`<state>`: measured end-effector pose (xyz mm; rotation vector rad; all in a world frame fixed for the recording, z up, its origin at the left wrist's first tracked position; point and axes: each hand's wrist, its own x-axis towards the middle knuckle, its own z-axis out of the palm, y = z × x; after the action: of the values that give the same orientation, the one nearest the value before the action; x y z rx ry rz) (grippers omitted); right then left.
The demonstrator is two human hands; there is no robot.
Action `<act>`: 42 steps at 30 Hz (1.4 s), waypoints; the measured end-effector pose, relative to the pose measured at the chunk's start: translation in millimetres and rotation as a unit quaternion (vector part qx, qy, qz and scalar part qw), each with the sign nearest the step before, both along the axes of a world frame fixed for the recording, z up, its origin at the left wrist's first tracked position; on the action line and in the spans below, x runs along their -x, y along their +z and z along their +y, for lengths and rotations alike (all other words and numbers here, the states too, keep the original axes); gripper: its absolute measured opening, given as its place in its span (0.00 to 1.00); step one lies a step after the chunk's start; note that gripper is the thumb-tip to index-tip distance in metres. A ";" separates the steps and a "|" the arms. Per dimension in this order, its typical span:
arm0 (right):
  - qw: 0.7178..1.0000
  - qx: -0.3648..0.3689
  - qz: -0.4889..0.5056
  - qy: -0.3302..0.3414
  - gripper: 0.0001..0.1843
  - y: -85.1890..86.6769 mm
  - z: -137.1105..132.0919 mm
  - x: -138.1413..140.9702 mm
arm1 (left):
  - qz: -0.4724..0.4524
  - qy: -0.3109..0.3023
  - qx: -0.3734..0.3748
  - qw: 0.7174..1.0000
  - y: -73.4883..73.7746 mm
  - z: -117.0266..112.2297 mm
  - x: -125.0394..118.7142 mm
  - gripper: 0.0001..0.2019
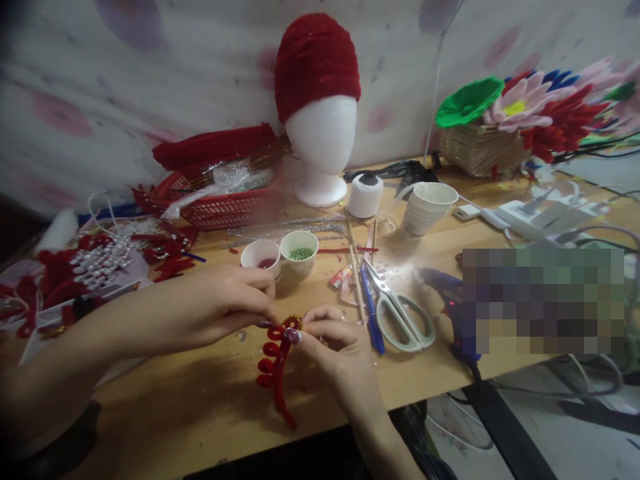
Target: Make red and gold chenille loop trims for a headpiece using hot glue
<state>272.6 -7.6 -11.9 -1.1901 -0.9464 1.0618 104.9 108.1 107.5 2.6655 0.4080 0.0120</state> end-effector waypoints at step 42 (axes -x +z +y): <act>0.998 0.016 0.063 0.019 0.09 -4.6 1.0 -3.9 | -0.026 0.006 0.058 0.998 1.3 3.3 -4.8 0.11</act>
<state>276.5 -6.6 -16.5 -1.1214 -0.8585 1.1724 109.6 111.4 108.9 2.5431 0.3957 0.0606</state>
